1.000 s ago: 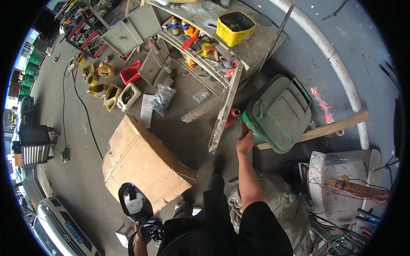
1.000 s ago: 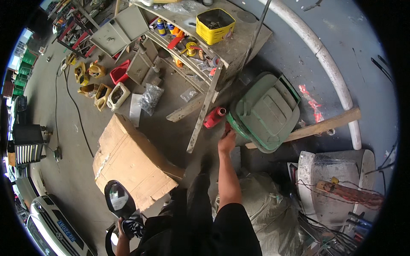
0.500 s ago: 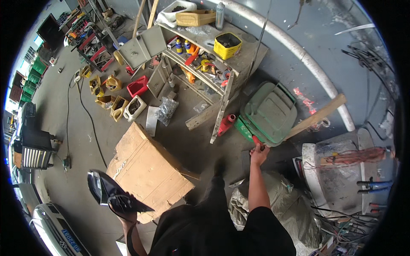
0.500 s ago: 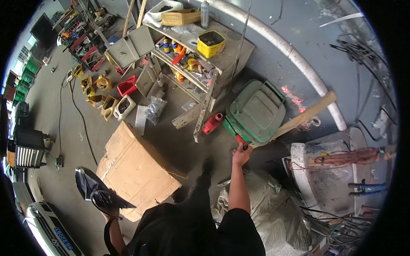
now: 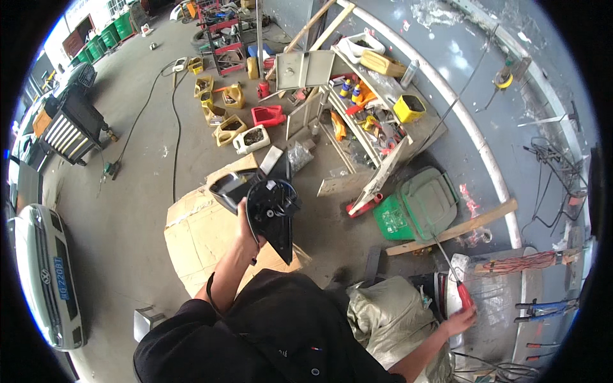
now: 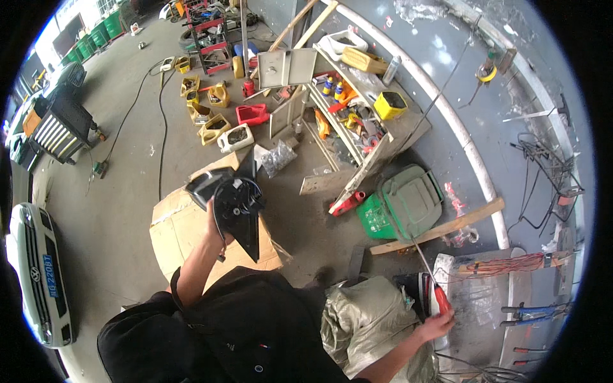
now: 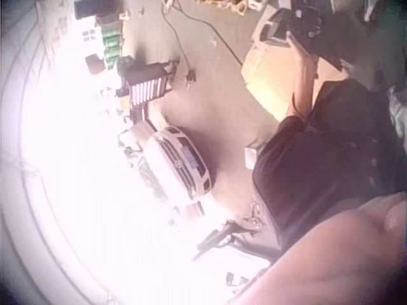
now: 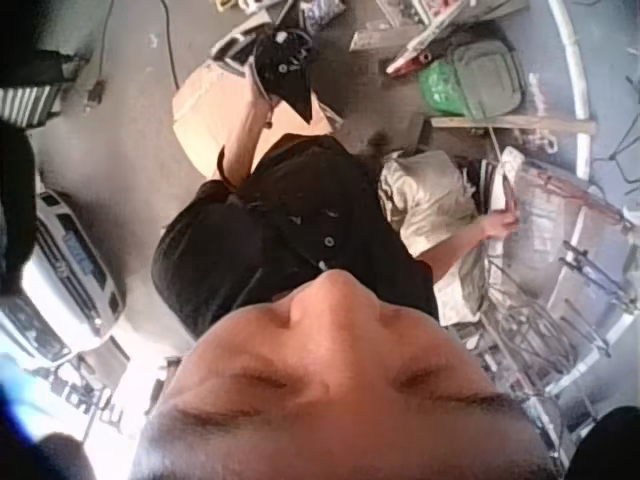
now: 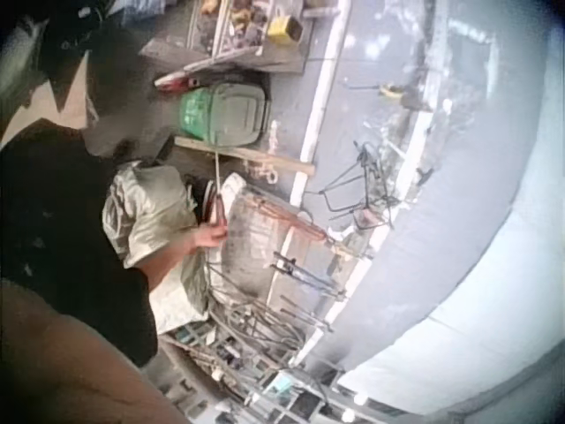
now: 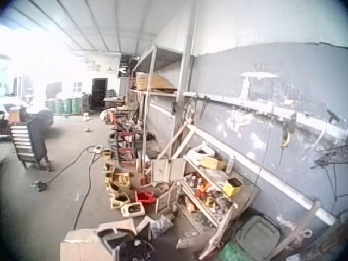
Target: The person removes a car side mirror from a workbench, walks to a black sedan, and installs the mirror onto the driver's door. They align the mirror housing, connect the wiring harness, and secure the mirror in place.
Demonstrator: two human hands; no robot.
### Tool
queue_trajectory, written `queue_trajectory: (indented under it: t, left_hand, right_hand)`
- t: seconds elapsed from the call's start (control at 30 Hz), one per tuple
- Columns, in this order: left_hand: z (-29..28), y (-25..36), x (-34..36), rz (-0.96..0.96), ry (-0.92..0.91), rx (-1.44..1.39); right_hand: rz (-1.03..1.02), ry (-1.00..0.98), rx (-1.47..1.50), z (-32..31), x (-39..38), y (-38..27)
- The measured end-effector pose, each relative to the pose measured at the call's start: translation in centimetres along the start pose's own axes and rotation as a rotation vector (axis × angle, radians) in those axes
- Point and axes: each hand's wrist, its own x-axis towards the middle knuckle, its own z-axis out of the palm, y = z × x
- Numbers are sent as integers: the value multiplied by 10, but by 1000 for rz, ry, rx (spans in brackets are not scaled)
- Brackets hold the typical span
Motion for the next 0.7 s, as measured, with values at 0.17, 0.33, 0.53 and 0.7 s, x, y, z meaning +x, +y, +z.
queue_trajectory:
  t: [0.17,0.33,0.53,0.7]
  left_hand:
    - [-12,-31,-1,-111,-112,-59]
    - [-8,-56,-7,-57,-165,-145]
    - [27,-53,-20,-81,-58,-177]
    - [30,-46,-13,-8,-49,-208]
  right_hand:
    - [40,153,243,-60,-1,-11]
    - [117,148,430,-85,-19,-56]
    - [210,-32,587,-97,-30,-75]
    - [220,-167,614,-76,-52,-103]
